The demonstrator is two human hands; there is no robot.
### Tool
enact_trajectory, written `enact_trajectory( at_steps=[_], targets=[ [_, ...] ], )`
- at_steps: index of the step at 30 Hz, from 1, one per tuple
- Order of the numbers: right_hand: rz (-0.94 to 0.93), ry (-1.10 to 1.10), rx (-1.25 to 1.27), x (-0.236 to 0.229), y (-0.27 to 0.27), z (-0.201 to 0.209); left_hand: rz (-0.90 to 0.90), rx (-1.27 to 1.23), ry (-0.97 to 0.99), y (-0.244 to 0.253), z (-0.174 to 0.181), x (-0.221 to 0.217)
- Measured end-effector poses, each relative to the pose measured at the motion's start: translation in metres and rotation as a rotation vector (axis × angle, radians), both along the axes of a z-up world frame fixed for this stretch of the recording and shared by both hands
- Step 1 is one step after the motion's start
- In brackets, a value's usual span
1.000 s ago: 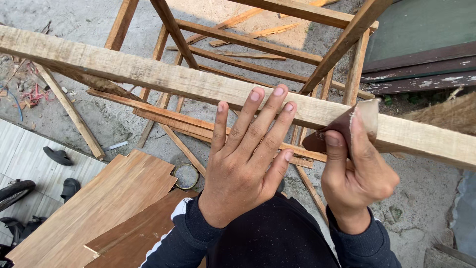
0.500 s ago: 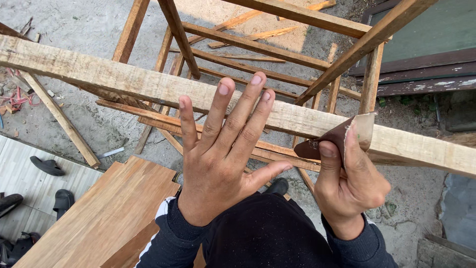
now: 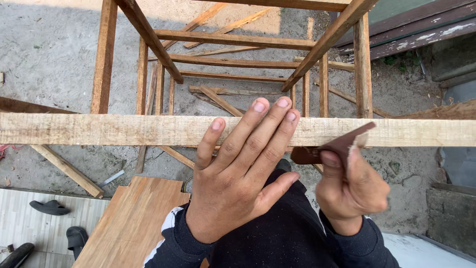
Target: The person sands the surface of a wooden frame by hand using sandpaper.
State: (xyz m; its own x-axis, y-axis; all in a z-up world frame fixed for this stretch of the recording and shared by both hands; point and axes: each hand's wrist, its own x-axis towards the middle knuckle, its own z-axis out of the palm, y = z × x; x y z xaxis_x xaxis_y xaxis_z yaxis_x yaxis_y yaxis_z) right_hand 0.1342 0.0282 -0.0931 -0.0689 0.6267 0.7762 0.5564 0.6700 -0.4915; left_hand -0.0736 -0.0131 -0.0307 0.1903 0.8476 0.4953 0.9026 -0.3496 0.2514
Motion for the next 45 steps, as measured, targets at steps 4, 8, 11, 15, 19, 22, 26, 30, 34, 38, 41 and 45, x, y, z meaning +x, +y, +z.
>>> enact_trajectory(
  at_steps=[4, 8, 11, 15, 19, 22, 26, 30, 34, 38, 41, 45],
  targets=[
    [-0.115, 0.083, -0.082, 0.026, -0.003, 0.000, -0.005, 0.001, -0.004, 0.000, -0.001, 0.001],
    [0.017, -0.084, -0.016, -0.008, -0.001, -0.006, -0.026, -0.033, -0.034, -0.004, 0.003, -0.004],
    [0.173, -0.141, 0.013, -0.026, 0.000, -0.005, -0.028, -0.060, -0.044, -0.005, 0.007, -0.010],
    [0.164, -0.123, -0.001, -0.005, 0.003, -0.009, -0.017, -0.015, -0.015, -0.001, 0.005, -0.007],
    [0.030, -0.051, -0.008, 0.033, 0.007, -0.017, 0.008, -0.027, -0.040, 0.001, 0.005, -0.003],
    [0.085, -0.043, -0.044, 0.027, 0.006, -0.012, -0.016, -0.045, -0.092, -0.007, 0.007, -0.006],
    [0.262, -0.216, 0.092, -0.032, 0.015, 0.005, 0.047, 0.052, -0.109, -0.015, 0.011, -0.014],
    [0.356, -0.173, 0.007, -0.065, 0.009, 0.020, 0.095, 0.048, -0.150, -0.019, 0.009, -0.023],
    [0.340, -0.119, -0.016, -0.041, 0.006, 0.003, 0.089, -0.023, -0.156, -0.010, 0.002, -0.028],
    [0.073, 0.070, 0.043, 0.008, 0.009, -0.014, 0.055, -0.009, -0.157, -0.009, 0.003, -0.026],
    [0.016, 0.061, -0.038, 0.002, 0.001, -0.009, 0.054, 0.033, -0.109, -0.014, 0.005, -0.021],
    [0.232, -0.191, 0.029, -0.047, 0.001, 0.002, 0.022, 0.031, -0.142, -0.012, 0.008, -0.023]
  ],
)
